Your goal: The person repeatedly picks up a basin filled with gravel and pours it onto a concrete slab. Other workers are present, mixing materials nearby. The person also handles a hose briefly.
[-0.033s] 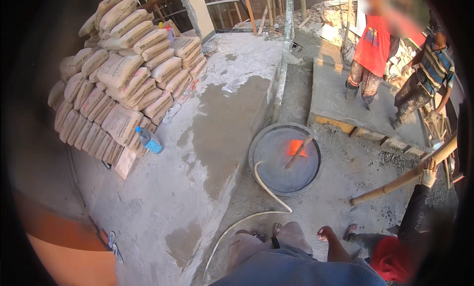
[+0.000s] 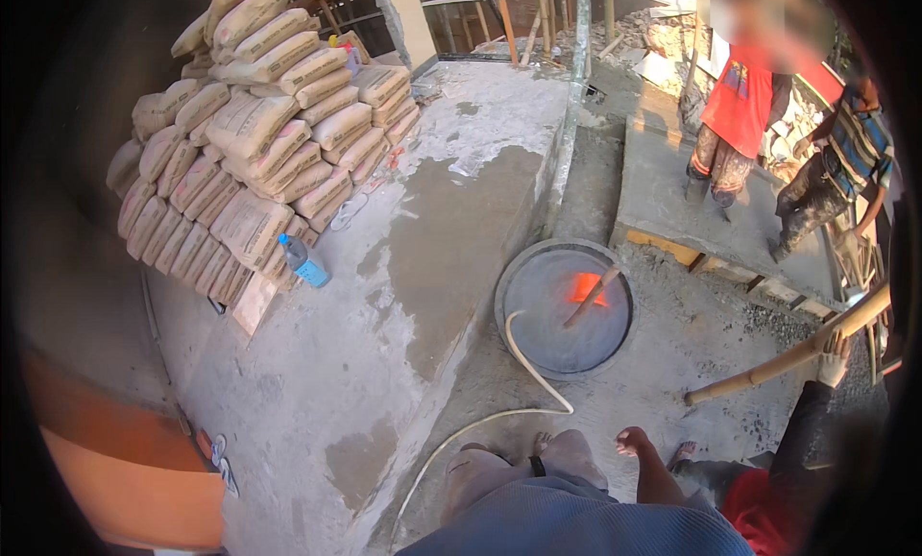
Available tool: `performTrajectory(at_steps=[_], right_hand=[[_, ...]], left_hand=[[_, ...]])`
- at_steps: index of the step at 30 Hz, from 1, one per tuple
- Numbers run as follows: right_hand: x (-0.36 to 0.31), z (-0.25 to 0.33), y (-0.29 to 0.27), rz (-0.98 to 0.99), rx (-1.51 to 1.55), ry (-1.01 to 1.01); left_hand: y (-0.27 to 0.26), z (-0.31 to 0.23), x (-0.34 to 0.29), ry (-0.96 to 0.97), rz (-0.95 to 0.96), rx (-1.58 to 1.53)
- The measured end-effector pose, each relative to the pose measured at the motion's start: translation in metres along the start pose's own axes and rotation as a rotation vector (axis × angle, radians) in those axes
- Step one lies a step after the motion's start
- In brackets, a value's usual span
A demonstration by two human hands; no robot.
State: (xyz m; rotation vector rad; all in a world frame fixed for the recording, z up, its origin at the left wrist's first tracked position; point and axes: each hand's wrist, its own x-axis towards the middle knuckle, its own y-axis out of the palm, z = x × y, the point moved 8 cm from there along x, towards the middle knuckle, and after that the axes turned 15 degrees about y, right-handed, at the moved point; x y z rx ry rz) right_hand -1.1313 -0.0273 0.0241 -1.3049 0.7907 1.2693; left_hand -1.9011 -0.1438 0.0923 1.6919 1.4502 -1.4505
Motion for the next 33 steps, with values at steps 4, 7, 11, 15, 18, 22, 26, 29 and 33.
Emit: performTrajectory(at_steps=[4, 7, 11, 15, 18, 22, 26, 29, 33], right_hand=[[-0.059, 0.182, -0.007, -0.08, -0.472, -0.219], [-0.102, 0.233, 0.04, 0.03, -0.682, 0.024], [-0.151, 0.209, 0.135, 0.212, -0.985, 0.251], [-0.196, 0.25, 0.195, 0.076, -1.123, -0.429], [-0.238, 0.268, 0.186, -0.008, -1.165, -0.503], [-0.315, 0.278, 0.205, -0.035, -1.404, -0.644], [-0.37, 0.324, 0.212, -0.03, -1.22, -0.444], [-0.412, 0.402, 0.219, -0.139, -0.837, -0.721], [-0.433, 0.492, 0.243, -0.222, -0.407, -1.001]], left_hand=[[-0.016, -0.028, -0.009, 0.056, -0.265, -0.17], [-0.031, -0.142, 0.011, 0.516, -0.271, 0.045], [-0.02, -0.202, 0.0, 0.636, -0.128, -0.312], [-0.016, -0.148, 0.009, 0.617, -0.182, -0.63], [-0.007, -0.027, 0.034, 0.29, -0.251, -0.427], [0.008, 0.127, 0.021, -0.117, -0.093, -0.433], [-0.021, 0.164, 0.012, -0.348, -0.209, -0.57], [-0.064, 0.092, 0.051, -0.196, -0.187, -0.481], [-0.139, -0.085, 0.125, 0.165, -0.101, -0.352]])
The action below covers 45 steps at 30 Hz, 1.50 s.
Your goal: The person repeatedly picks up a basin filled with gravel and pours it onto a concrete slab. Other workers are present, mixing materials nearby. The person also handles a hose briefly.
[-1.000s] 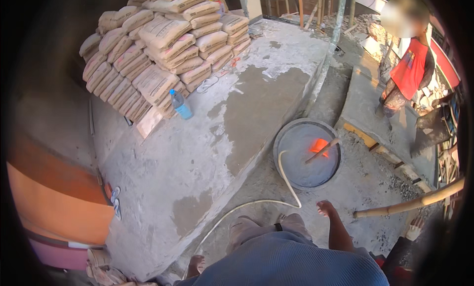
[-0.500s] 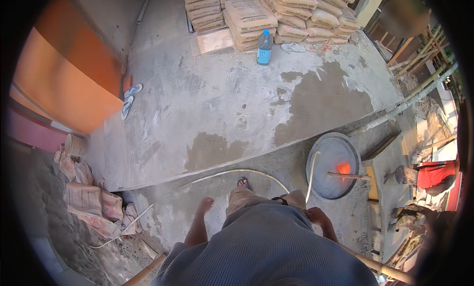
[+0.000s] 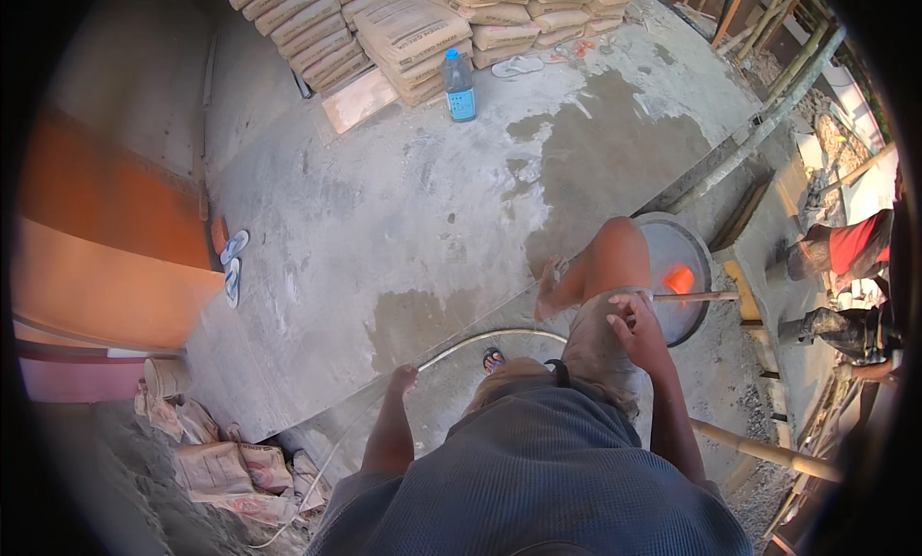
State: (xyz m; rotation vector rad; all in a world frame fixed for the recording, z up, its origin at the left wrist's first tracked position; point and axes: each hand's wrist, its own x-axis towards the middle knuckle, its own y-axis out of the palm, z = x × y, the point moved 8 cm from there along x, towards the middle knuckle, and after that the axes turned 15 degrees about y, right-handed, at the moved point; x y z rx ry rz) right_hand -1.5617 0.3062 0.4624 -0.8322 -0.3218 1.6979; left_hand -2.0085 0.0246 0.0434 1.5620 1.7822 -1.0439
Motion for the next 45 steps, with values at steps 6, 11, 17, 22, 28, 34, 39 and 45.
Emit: performTrajectory(at_steps=[6, 11, 17, 22, 28, 34, 39, 45], right_hand=[[0.145, 0.055, 0.097, 0.324, 0.134, -0.273], [0.209, 0.055, 0.2, 0.77, -0.148, -0.211], [0.243, 0.06, 0.196, 0.984, -0.148, -0.012], [0.252, 0.047, 0.211, 1.015, -0.07, -0.013], [0.308, 0.073, 0.119, 0.57, 0.237, 0.116], [0.355, 0.023, -0.097, 0.227, 0.718, 0.639], [0.372, -0.102, -0.195, 0.418, -0.256, 0.969], [0.419, -0.058, -0.269, 0.0, 0.607, 0.867]], left_hand=[[0.037, -0.366, 0.106, 0.705, 0.044, 0.086], [0.027, -0.652, 0.09, 1.029, 0.186, 0.366], [-0.049, -0.825, 0.111, 1.173, -0.384, 0.806], [0.006, -0.657, 0.096, 0.589, 0.122, 0.212], [-0.013, -0.529, -0.026, 0.097, 0.473, 0.871], [0.028, -0.766, -0.002, 0.475, 0.397, 0.591], [0.079, -0.979, -0.044, 0.825, 0.506, 0.507], [0.11, -1.108, -0.054, 1.023, 0.676, 0.527]])
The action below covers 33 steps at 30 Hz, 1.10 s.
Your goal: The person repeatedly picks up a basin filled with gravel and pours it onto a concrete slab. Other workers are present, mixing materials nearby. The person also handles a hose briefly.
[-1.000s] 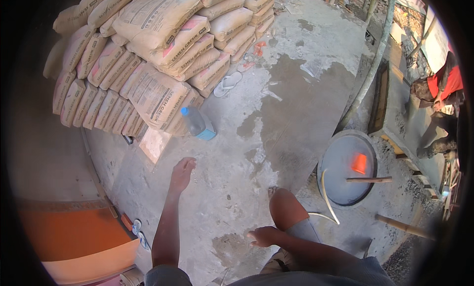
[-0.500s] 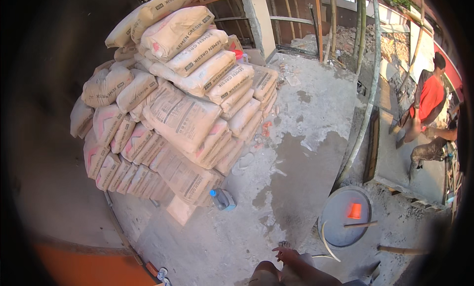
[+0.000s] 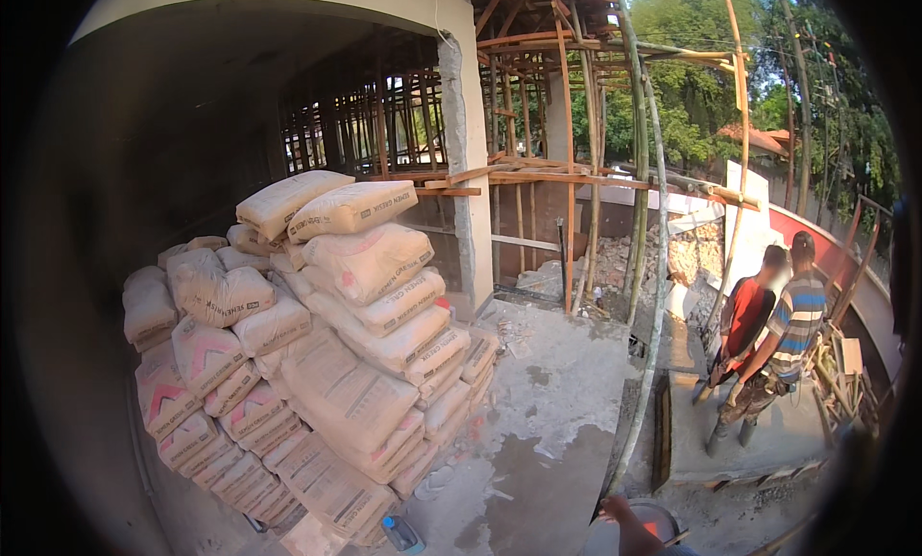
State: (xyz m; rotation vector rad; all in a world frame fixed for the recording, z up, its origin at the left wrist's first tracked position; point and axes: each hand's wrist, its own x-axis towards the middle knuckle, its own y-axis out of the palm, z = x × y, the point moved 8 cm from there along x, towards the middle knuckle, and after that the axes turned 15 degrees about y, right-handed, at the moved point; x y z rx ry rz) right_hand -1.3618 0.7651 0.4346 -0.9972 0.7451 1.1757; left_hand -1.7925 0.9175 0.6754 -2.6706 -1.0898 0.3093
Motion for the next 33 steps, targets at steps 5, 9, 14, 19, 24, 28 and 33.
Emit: performTrajectory(at_steps=[5, 9, 14, 19, 24, 28, 33], right_hand=[[-0.085, 0.03, 0.098, -0.066, -0.027, -0.146], [-0.126, 0.0, 0.161, 0.005, -0.12, 0.114], [-0.156, 0.044, 0.186, -0.055, -0.051, 0.081], [-0.181, 0.107, 0.186, -0.121, 0.059, -0.034], [-0.184, 0.144, 0.172, -0.151, 0.142, -0.063], [-0.163, 0.17, 0.151, -0.147, 0.178, -0.045], [-0.118, 0.229, 0.102, -0.134, 0.191, -0.066]], left_hand=[[-0.05, -0.022, 0.019, 0.097, 0.083, 0.003], [-0.091, -0.028, 0.022, 0.131, 0.128, -0.001], [-0.122, -0.02, 0.04, 0.155, 0.17, -0.007], [-0.132, -0.016, 0.073, 0.16, 0.223, -0.013], [-0.137, -0.024, 0.12, 0.17, 0.272, 0.0], [-0.141, -0.029, 0.169, 0.174, 0.287, 0.01], [-0.146, -0.031, 0.244, 0.169, 0.277, 0.027]])
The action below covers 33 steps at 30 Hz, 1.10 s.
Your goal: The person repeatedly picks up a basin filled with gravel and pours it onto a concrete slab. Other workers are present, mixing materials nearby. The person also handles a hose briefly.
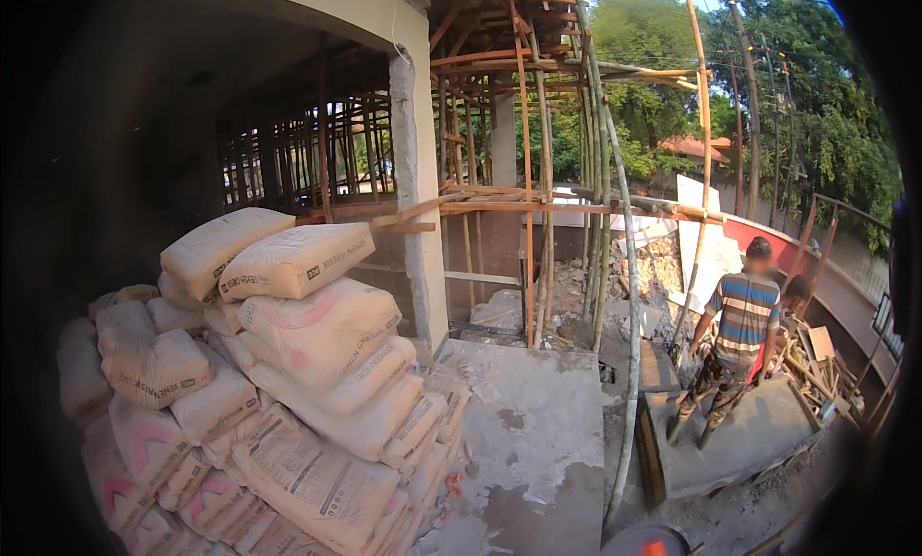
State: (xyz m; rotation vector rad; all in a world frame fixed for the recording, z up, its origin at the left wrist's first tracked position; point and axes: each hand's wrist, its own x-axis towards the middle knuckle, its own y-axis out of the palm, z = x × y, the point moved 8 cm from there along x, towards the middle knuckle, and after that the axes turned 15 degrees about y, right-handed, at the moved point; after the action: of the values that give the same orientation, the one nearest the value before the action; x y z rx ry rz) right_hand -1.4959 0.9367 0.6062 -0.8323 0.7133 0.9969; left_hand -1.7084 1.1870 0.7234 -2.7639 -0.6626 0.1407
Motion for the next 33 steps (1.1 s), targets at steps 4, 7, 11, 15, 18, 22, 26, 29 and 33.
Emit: performTrajectory(at_steps=[4, 7, 11, 15, 18, 22, 26, 29, 33], right_hand=[[0.037, 0.092, -0.031, 0.019, -0.009, -0.097], [0.056, 0.171, -0.051, 0.032, -0.012, -0.211], [0.071, 0.263, -0.067, 0.056, -0.013, -0.34], [0.092, 0.322, -0.08, 0.076, 0.01, -0.396], [0.122, 0.346, -0.089, 0.079, 0.029, -0.381], [0.18, 0.363, -0.107, 0.057, 0.075, -0.293], [0.228, 0.351, -0.137, -0.014, 0.173, -0.128], [0.248, 0.315, -0.169, -0.079, 0.277, 0.025], [0.254, 0.245, -0.214, -0.161, 0.44, 0.211]], left_hand=[[-0.031, 0.0, 0.063, -0.021, -0.027, 0.045], [-0.052, 0.004, 0.108, -0.044, -0.041, 0.074], [-0.084, 0.026, 0.158, -0.104, -0.057, 0.111], [-0.112, 0.079, 0.197, -0.213, -0.045, 0.135], [-0.129, 0.142, 0.217, -0.331, -0.021, 0.145], [-0.142, 0.239, 0.234, -0.508, 0.061, 0.135], [-0.147, 0.31, 0.253, -0.62, 0.187, 0.117], [-0.147, 0.328, 0.304, -0.524, 0.266, 0.109], [-0.192, 0.314, 0.418, -0.336, 0.035, 0.209]])
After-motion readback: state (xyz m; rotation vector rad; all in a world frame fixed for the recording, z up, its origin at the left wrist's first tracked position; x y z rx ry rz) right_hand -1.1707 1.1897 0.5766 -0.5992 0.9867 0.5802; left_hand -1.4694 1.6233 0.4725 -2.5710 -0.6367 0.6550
